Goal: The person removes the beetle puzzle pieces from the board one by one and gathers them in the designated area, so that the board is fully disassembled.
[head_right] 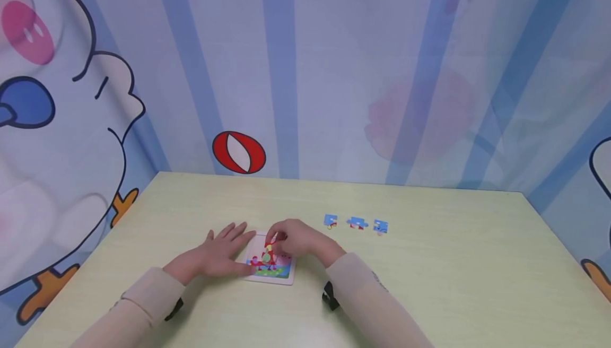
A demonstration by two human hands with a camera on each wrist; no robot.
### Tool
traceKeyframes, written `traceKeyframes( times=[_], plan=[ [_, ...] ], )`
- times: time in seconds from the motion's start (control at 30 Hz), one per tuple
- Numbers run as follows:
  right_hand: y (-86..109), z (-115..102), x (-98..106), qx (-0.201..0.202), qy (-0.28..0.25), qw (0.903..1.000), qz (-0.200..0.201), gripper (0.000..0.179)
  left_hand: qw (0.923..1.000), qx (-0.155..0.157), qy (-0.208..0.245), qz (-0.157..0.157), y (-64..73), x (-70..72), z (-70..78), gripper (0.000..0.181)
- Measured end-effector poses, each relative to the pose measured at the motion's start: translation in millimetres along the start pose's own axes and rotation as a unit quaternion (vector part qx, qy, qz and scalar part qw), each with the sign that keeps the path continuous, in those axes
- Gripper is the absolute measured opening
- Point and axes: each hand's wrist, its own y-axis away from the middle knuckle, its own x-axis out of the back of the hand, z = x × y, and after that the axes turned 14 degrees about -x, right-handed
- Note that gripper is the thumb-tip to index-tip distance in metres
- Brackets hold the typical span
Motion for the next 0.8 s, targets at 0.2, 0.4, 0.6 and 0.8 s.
traceKeyframes(
  times=[0.2,0.4,0.6,0.8],
  plan=[
    [9.6,7.5,15.1,0.04,-0.009,0.9991,0.015,0.012,1.0,0.004,-0.004,-0.001,-1.0,-0.6,0.4,0.089],
    [29.7,23.0,39.0,0.031,-0.043,0.9984,0.019,0.013,1.0,0.004,-0.002,0.002,-0.3,0.0,0.2,0.089],
    [47.8,50.3,65.3,0.015,-0.049,0.9979,0.041,0.013,1.0,0.002,-0.004,0.002,-0.7,-0.2,0.0,0.089],
    [66.2,74.1,82.4,0.007,-0.038,0.9974,0.061,0.014,1.0,0.003,-0.009,0.002,-0.8,-0.6,1.4,0.089]
  ],
)
